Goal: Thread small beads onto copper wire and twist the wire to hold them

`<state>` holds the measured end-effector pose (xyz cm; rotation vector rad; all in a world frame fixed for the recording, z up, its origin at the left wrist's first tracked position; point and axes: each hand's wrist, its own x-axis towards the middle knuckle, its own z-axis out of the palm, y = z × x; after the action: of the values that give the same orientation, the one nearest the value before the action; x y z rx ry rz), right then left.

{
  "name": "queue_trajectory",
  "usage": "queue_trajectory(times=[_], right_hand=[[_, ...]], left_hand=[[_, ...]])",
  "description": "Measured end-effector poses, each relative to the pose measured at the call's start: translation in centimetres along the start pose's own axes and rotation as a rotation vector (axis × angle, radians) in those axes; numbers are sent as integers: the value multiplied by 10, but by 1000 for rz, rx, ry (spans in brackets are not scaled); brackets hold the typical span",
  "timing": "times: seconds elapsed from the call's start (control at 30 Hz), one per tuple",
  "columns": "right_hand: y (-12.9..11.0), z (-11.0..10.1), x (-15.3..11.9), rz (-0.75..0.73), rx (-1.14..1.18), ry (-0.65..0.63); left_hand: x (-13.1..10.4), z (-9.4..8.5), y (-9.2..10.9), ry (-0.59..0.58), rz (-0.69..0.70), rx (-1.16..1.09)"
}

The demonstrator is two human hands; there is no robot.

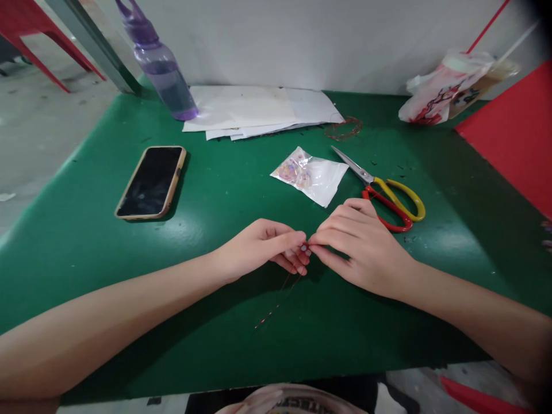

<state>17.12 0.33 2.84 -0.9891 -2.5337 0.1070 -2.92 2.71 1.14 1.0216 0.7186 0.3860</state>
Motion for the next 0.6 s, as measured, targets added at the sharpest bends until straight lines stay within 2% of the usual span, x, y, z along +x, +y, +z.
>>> queue_trajectory(times=[0.23, 0.47, 0.6], right_hand=[[0, 1, -1, -6, -6, -14], [-5, 2, 0, 6, 16, 24], [-4, 2, 0, 37, 66, 5]], left_hand=[[0, 1, 0, 56, -27, 52], [0, 0, -1, 75, 2, 59], [0, -2, -2, 63, -1, 58]])
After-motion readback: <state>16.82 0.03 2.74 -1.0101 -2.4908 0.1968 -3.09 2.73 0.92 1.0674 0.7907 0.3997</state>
